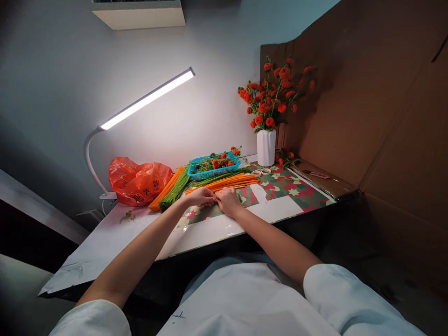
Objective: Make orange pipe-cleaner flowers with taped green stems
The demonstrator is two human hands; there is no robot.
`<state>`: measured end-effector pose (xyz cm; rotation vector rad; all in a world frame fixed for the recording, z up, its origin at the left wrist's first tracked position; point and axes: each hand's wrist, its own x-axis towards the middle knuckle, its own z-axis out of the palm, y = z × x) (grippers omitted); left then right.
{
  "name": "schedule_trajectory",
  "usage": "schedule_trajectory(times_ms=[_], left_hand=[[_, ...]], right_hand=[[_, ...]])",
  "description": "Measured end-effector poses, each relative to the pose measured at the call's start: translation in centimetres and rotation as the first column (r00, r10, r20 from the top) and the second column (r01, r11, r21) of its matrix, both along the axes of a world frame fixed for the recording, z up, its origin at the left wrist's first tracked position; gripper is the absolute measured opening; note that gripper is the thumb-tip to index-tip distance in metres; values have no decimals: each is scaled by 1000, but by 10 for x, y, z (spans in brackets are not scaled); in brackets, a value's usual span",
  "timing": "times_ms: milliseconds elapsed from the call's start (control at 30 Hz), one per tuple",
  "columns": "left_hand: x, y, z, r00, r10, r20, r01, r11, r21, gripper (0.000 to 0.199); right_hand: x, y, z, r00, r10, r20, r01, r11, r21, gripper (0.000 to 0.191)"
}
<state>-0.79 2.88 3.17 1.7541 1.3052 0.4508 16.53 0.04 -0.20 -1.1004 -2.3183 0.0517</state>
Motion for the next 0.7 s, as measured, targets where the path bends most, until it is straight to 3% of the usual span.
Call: schedule_trajectory(times_ms=[100, 200, 333, 467, 567, 700], left_hand=[[3, 1, 8, 984, -40, -175, 30, 998, -63, 19], [8, 2, 9, 951, -67, -302, 63, 998, -23, 17], [9, -2, 3, 932, -70, -355, 138, 976, 171, 15], [7, -8, -4, 905, -48, -423, 228, 894, 385, 19], [6, -10, -6, 914, -33, -404, 246, 837, 489, 24], [4, -10, -10, 955, -59, -291, 198, 857, 475, 31]], right_hand=[[1, -1, 1, 1000, 19, -7, -19, 999, -32, 16], [1, -1, 2, 1000, 22, -11, -23, 998, -51, 15], [1, -1, 2, 1000, 13, -18, -14, 999, -52, 15], [0, 0, 1, 1000, 4, -10, -4, 999, -42, 17], [1, 0, 0, 1000, -7, -6, 7, 999, -31, 17], [0, 1, -2, 1000, -6, -10, 6, 1000, -13, 16]])
